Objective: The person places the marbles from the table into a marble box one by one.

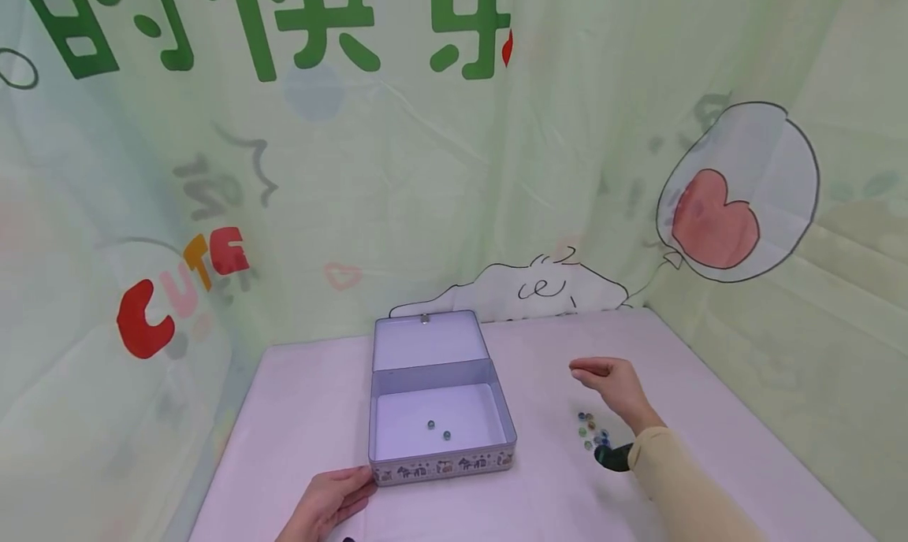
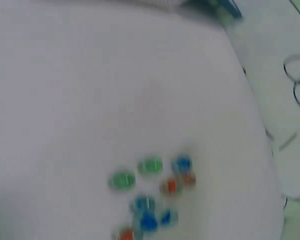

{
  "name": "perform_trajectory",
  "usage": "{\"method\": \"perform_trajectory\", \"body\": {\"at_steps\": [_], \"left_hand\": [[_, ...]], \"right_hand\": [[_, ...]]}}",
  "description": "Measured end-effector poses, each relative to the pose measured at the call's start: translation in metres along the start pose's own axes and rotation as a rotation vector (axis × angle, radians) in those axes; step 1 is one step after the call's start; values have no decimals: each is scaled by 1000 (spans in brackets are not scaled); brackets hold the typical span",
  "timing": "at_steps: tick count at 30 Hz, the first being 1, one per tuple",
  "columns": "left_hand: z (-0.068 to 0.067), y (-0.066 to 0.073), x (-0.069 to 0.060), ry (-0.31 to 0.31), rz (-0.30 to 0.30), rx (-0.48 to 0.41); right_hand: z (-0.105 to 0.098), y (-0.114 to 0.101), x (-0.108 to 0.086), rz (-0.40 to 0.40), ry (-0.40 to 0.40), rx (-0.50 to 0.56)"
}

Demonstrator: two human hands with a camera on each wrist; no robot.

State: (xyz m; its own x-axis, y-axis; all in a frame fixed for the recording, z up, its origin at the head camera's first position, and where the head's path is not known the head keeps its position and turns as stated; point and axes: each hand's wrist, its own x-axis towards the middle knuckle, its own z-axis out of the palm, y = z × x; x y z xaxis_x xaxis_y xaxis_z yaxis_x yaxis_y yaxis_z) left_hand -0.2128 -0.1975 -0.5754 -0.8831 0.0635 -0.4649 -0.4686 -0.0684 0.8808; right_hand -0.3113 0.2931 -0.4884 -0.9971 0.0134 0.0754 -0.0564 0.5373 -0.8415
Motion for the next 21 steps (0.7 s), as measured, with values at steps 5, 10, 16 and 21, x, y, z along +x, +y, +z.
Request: {"method": "perform_trajectory", "body": {"at_steps": [5,10,16,21], "left_hand": [[-1,0,1,12,-12,-2],[0,1,1,16,-17,6],[0,1,1,21,-26,4],[-1,0,3,29,-31,-1]], "right_hand": [[-30,23,-8,16,25,-45],[-34,38,-11,28,11,-70],[-22,65,-21,95,-25,-104],[-12,87,-27,118,-28,-155]]}}
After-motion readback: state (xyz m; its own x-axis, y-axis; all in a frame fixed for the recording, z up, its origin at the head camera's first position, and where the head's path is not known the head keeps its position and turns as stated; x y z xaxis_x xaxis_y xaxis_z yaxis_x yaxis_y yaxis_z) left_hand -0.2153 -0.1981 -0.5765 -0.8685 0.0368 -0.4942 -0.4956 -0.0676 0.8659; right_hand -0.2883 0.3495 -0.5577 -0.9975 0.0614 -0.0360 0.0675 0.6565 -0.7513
